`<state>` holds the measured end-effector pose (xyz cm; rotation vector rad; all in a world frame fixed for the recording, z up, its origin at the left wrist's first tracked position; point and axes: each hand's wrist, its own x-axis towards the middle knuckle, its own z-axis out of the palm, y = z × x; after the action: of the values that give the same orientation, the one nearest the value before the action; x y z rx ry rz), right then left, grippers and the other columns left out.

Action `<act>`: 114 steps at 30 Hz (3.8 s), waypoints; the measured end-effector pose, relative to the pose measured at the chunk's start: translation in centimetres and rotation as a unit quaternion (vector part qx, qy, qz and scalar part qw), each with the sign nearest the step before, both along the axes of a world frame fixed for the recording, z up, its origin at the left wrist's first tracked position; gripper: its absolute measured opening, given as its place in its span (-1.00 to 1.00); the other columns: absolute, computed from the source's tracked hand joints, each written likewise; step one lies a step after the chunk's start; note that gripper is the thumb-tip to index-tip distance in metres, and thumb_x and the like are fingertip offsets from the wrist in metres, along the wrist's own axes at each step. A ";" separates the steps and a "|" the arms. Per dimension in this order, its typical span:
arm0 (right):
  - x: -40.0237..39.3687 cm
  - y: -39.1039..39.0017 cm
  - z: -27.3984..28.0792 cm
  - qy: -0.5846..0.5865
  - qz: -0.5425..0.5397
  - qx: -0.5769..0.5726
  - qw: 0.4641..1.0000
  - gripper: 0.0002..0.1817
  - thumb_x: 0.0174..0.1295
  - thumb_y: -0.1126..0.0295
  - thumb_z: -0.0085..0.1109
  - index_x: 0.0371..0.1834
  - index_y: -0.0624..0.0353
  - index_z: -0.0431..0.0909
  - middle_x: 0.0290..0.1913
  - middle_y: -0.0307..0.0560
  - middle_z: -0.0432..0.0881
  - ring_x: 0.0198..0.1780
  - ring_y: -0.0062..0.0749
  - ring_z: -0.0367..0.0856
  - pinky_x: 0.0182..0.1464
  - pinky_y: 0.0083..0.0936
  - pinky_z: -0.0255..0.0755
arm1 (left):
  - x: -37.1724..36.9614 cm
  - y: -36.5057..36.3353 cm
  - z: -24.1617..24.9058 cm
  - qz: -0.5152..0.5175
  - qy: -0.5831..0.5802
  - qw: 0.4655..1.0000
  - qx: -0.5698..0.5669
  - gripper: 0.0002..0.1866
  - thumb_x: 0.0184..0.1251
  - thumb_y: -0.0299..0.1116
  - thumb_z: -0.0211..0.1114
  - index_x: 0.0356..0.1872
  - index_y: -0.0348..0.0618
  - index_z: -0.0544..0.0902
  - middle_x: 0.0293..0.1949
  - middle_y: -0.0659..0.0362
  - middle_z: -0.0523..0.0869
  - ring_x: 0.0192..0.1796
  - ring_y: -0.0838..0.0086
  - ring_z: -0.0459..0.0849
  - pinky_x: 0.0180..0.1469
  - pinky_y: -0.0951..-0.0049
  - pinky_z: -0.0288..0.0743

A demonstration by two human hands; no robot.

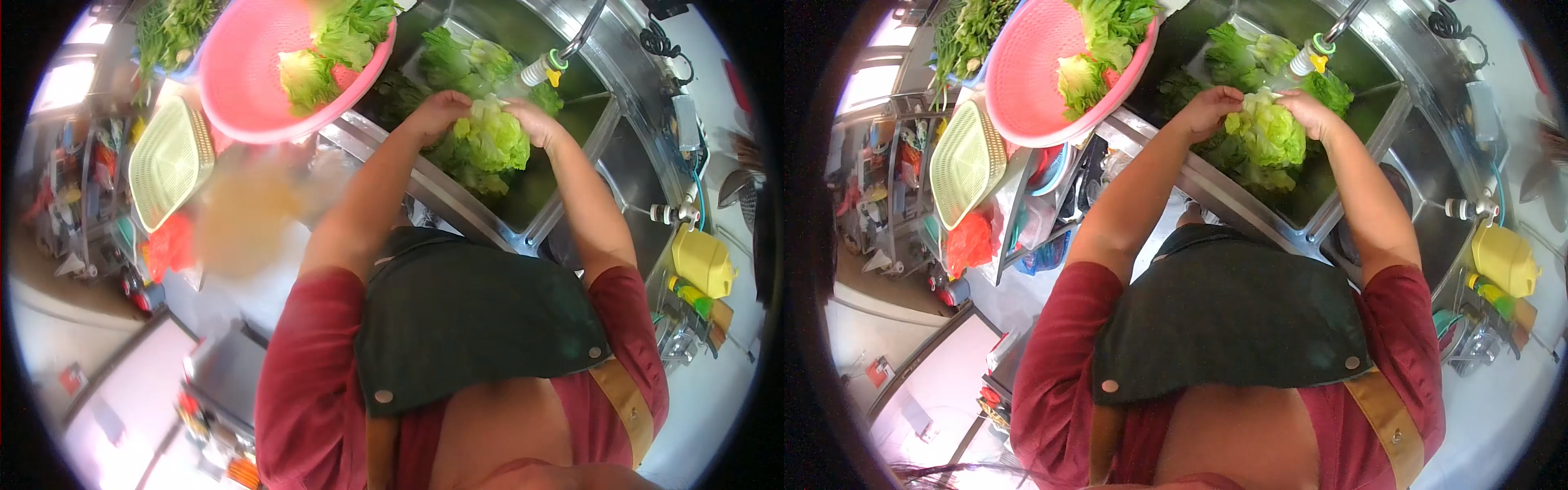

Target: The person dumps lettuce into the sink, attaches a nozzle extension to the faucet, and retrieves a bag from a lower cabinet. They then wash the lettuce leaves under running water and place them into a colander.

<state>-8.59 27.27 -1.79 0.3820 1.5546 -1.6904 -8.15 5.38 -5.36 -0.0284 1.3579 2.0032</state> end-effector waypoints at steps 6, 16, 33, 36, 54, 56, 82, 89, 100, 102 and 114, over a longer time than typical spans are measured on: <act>-0.8 2.5 -0.1 0.008 -0.079 0.114 0.990 -0.68 0.15 0.39 -0.01 -0.06 0.32 0.46 -0.17 -0.02 0.57 -0.20 -0.36 0.59 -0.15 -0.41 0.48 | -4.1 3.4 -1.3 -0.081 0.073 0.987 -0.120 -0.77 0.10 -0.36 0.29 -0.21 -0.05 0.51 -0.28 0.30 0.56 -0.29 0.59 0.50 -0.29 0.57 0.37; -2.6 3.1 -1.1 0.019 -0.135 0.109 0.985 -0.70 0.17 0.36 -0.04 -0.09 0.29 0.47 -0.17 -0.05 0.58 -0.15 -0.29 0.56 -0.05 -0.38 0.42 | -6.7 5.1 -2.4 -0.086 0.125 0.980 -0.129 -0.63 0.03 -0.39 0.33 -0.09 -0.14 0.50 -0.23 0.25 0.58 -0.20 0.49 0.54 -0.15 0.43 0.46; -2.7 -1.3 -2.0 0.320 -0.039 0.312 0.894 -0.43 0.01 0.11 0.27 -0.01 0.29 0.40 -0.11 0.06 0.54 -0.08 -0.26 0.52 0.00 -0.43 0.38 | -7.3 3.3 1.0 -0.063 0.283 0.908 -0.302 -0.36 -0.18 -0.02 0.46 -0.12 -0.31 0.53 -0.23 0.01 0.63 -0.22 0.35 0.61 -0.17 0.36 0.47; -2.3 -1.6 -2.6 0.318 -0.012 0.305 0.898 -0.52 0.07 0.15 0.21 -0.04 0.26 0.42 -0.15 0.05 0.55 -0.12 -0.25 0.53 -0.04 -0.41 0.40 | -7.1 3.2 -0.1 -0.071 0.337 0.855 -0.387 -0.46 -0.09 -0.11 0.38 -0.13 -0.30 0.53 -0.22 -0.03 0.63 -0.21 0.30 0.63 -0.17 0.32 0.48; -1.9 -2.4 -3.2 0.219 0.010 0.239 0.946 -0.60 0.11 0.20 0.11 -0.07 0.24 0.40 -0.20 0.09 0.50 -0.17 -0.21 0.47 -0.06 -0.36 0.34 | -7.1 3.4 -1.4 -0.099 0.353 0.860 -0.354 -0.60 0.08 -0.36 0.15 0.01 -0.17 0.46 -0.07 -0.02 0.58 -0.03 0.17 0.56 0.00 0.28 0.41; -2.1 -1.2 -4.8 0.215 0.098 0.251 0.939 -0.61 0.11 0.19 0.10 -0.08 0.22 0.42 -0.21 0.06 0.52 -0.17 -0.24 0.48 -0.06 -0.36 0.34 | -7.5 3.1 -1.2 -0.171 0.365 0.822 -0.402 -0.59 0.09 -0.39 0.13 0.03 -0.15 0.46 -0.05 -0.03 0.57 0.00 0.16 0.54 0.02 0.26 0.40; -0.4 -3.4 -2.5 -0.005 -0.169 -0.132 0.977 -0.40 0.02 0.22 0.27 0.13 0.17 0.32 0.09 -0.09 0.44 0.12 -0.33 0.38 0.14 -0.28 0.23 | -5.1 4.0 0.6 0.143 0.373 0.863 -0.309 -0.76 0.05 -0.30 0.24 -0.30 -0.24 0.59 -0.27 -0.01 0.60 -0.18 0.17 0.56 -0.11 0.28 0.41; -1.4 -1.8 -5.3 -0.014 -0.125 -0.037 0.991 -0.62 0.09 0.34 0.18 -0.02 0.23 0.44 -0.10 -0.13 0.55 -0.09 -0.42 0.53 0.00 -0.45 0.38 | -6.0 5.3 -1.5 0.164 0.246 0.926 -0.234 -0.72 0.05 -0.27 0.27 -0.30 -0.29 0.59 -0.41 0.05 0.62 -0.38 0.37 0.56 -0.29 0.40 0.41; -1.5 -1.5 -5.2 0.087 -0.262 -0.065 0.959 -0.30 -0.02 0.27 0.33 0.22 0.09 0.23 0.18 -0.17 0.34 0.20 -0.36 0.26 0.20 -0.36 0.12 | -6.7 0.7 -2.0 0.202 -0.062 0.948 -0.238 -0.75 0.34 -0.32 0.03 -0.11 -0.31 0.40 -0.29 0.10 0.54 -0.45 0.42 0.59 -0.43 0.46 0.48; -1.7 -1.1 -6.7 0.074 -0.285 -0.073 0.953 -0.39 -0.02 0.27 0.32 0.12 0.10 0.31 0.14 -0.14 0.38 0.17 -0.31 0.30 0.14 -0.35 0.18 | -6.0 0.4 -0.5 0.190 -0.075 0.949 -0.238 -0.76 0.35 -0.36 -0.01 -0.06 -0.29 0.34 -0.23 0.09 0.51 -0.39 0.40 0.61 -0.40 0.44 0.54; 0.6 -11.5 6.1 0.370 0.218 0.459 0.778 -0.64 -0.03 0.35 0.13 -0.10 0.13 0.44 -0.20 0.15 0.56 -0.11 0.00 0.53 -0.10 -0.21 0.40 | 9.0 -14.9 6.2 0.252 0.311 0.853 -0.333 -0.84 0.16 -0.43 0.20 -0.28 -0.29 0.50 -0.36 0.12 0.58 -0.31 0.44 0.58 -0.22 0.47 0.45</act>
<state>-7.94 15.80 4.34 -0.2340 2.7545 -0.5918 0.80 -9.57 0.85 -0.0590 2.6594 1.8914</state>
